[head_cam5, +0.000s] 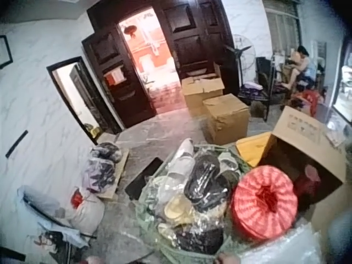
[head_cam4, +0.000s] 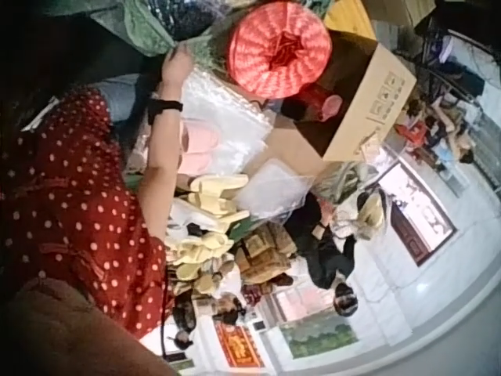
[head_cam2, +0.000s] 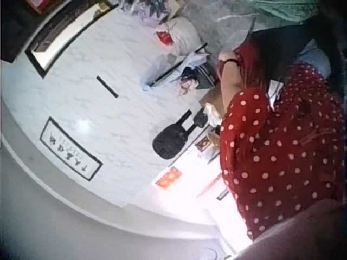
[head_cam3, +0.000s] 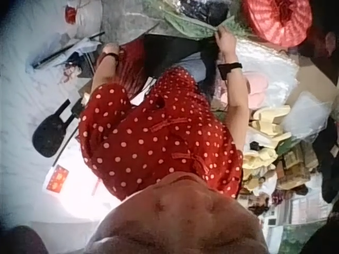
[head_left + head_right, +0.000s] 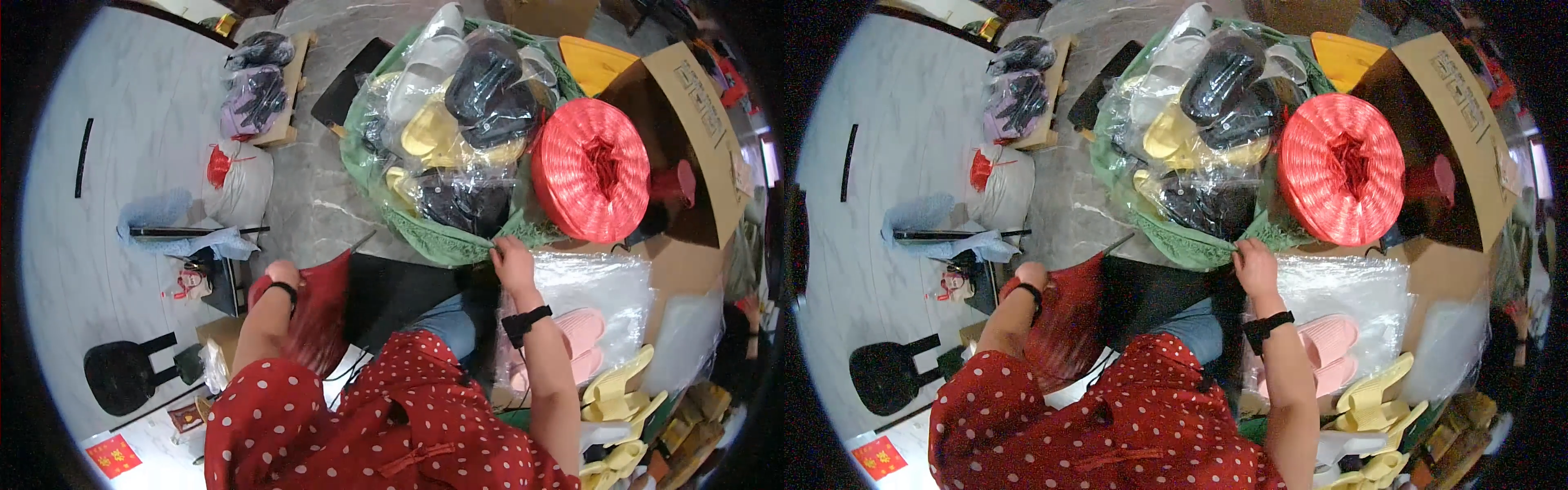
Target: The recorder is seen putting pairs of plastic sandals into plastic bags and then placing those into a larger transport bag.
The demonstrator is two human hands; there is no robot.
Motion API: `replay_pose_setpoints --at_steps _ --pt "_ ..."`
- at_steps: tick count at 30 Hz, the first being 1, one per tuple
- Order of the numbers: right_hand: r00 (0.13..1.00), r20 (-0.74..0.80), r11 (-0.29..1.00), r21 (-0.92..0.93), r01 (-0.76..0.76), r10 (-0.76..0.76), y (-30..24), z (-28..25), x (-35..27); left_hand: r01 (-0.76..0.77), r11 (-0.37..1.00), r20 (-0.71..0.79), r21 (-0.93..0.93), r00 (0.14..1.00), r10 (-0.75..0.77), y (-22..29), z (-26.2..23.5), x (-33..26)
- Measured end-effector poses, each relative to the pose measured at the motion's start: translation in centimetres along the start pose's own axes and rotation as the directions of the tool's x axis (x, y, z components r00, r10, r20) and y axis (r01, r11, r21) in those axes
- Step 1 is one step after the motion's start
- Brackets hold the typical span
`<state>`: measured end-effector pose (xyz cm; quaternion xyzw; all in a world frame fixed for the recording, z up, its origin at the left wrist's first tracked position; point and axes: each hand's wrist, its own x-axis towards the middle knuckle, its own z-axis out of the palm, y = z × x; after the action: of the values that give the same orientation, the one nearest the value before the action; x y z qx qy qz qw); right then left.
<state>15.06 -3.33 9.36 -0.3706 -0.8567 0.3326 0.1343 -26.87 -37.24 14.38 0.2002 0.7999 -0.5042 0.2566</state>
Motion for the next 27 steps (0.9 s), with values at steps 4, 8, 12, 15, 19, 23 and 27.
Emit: replay_pose_setpoints --at_steps 4,8,12,15,19,23,27 --pt "1.0 -0.001 0.999 -0.007 -0.032 0.031 0.2 0.5 -0.2 -0.082 0.995 -0.06 0.048 0.995 0.085 1.4 -3.0 3.6" --pt "0.995 -0.07 0.996 -0.03 -0.08 0.078 -0.3 1.2 -0.9 -0.06 0.996 -0.075 0.06 0.995 0.064 1.5 -4.4 4.0" --pt "0.99 -0.084 0.993 -0.023 -0.116 0.114 -1.0 1.8 -0.9 -0.034 0.999 -0.124 0.008 0.992 0.034 -0.9 -2.9 4.7" --pt "0.989 -0.086 0.991 -0.039 -0.124 0.12 -0.4 1.9 -1.1 0.005 1.0 -0.152 -0.006 0.988 -0.006 -0.5 -2.7 5.3" --pt "0.974 -0.079 0.977 0.043 -0.209 0.212 -0.2 1.9 -1.1 0.025 0.999 -0.215 0.049 0.977 -0.014 -2.6 0.6 8.0" --pt "0.983 -0.144 0.986 0.144 -0.089 0.109 -3.1 1.7 -1.1 0.241 0.967 -0.289 0.077 0.934 -0.21 -11.3 8.2 10.0" --pt "0.962 -0.216 0.982 0.124 -0.142 0.167 -3.0 -0.5 -4.3 0.105 0.987 -0.123 0.122 0.988 -0.09 -3.2 7.6 8.6"
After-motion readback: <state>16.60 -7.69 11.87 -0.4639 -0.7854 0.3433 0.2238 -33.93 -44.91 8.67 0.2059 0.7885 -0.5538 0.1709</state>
